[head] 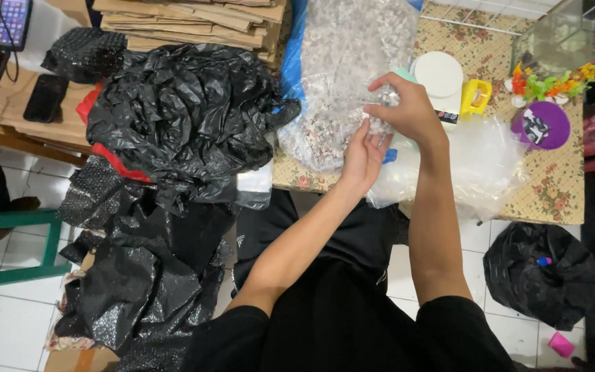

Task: The person scoops small white granules from a large plastic bag into a smaller clear plastic bag using a light blue scoop. They then place the filled bag onto a digital scale to weigh the contents.

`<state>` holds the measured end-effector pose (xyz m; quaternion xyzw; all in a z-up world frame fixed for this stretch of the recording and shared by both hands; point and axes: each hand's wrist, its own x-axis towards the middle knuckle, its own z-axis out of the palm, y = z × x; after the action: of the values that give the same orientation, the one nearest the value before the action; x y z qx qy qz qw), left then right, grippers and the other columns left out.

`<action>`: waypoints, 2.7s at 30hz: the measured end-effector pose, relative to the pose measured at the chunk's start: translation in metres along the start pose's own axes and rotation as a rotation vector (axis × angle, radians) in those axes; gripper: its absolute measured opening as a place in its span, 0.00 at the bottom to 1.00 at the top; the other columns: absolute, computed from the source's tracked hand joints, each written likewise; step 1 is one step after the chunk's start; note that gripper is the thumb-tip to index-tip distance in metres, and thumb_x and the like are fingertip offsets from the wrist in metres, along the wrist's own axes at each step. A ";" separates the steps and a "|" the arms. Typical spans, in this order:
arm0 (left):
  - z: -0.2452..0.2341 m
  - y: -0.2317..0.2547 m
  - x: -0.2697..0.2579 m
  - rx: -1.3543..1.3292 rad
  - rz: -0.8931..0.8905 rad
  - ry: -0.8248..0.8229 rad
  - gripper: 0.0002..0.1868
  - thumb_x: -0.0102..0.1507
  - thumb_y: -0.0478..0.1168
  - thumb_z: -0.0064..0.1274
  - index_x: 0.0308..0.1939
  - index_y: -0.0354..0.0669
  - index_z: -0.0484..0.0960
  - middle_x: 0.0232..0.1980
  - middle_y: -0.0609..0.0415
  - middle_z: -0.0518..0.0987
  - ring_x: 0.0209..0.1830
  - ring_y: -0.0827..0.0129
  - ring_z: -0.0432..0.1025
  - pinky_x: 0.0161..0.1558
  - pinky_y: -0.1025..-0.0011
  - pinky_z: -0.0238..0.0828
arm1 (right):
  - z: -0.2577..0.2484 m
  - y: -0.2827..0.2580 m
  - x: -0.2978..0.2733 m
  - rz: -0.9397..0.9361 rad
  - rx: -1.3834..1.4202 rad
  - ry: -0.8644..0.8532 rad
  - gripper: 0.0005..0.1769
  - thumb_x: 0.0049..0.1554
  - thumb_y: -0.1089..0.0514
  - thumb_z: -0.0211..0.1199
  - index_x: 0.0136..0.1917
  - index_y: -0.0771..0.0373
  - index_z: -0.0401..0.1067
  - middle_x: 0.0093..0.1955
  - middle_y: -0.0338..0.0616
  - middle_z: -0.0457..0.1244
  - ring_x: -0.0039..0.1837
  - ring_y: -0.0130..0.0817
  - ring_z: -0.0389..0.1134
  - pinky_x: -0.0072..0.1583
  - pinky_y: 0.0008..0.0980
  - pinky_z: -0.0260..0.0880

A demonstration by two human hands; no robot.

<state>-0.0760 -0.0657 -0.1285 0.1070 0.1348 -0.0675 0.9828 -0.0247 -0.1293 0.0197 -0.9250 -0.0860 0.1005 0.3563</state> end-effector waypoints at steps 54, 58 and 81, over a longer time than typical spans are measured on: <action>0.062 0.009 -0.026 0.164 0.009 -0.011 0.33 0.72 0.48 0.48 0.75 0.41 0.52 0.76 0.42 0.58 0.73 0.48 0.59 0.76 0.50 0.53 | -0.017 0.016 -0.008 -0.277 0.125 0.207 0.07 0.58 0.57 0.72 0.52 0.49 0.81 0.40 0.43 0.69 0.49 0.35 0.70 0.57 0.37 0.68; 0.080 0.024 -0.042 0.326 0.031 -0.067 0.41 0.71 0.49 0.46 0.78 0.31 0.41 0.81 0.33 0.43 0.79 0.44 0.46 0.78 0.51 0.51 | -0.022 0.019 -0.008 -0.293 0.148 0.232 0.07 0.59 0.56 0.73 0.52 0.48 0.81 0.40 0.41 0.68 0.48 0.32 0.69 0.56 0.35 0.67; 0.070 0.023 -0.043 0.274 -0.005 -0.052 0.49 0.72 0.54 0.45 0.80 0.36 0.28 0.82 0.30 0.33 0.78 0.43 0.49 0.75 0.49 0.47 | -0.022 0.023 -0.034 -0.168 0.552 0.257 0.11 0.59 0.51 0.74 0.50 0.56 0.78 0.39 0.36 0.63 0.47 0.23 0.62 0.52 0.27 0.62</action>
<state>-0.0956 -0.0552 -0.0463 0.2381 0.0990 -0.0902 0.9620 -0.0503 -0.1684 0.0240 -0.7882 -0.0857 -0.0276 0.6088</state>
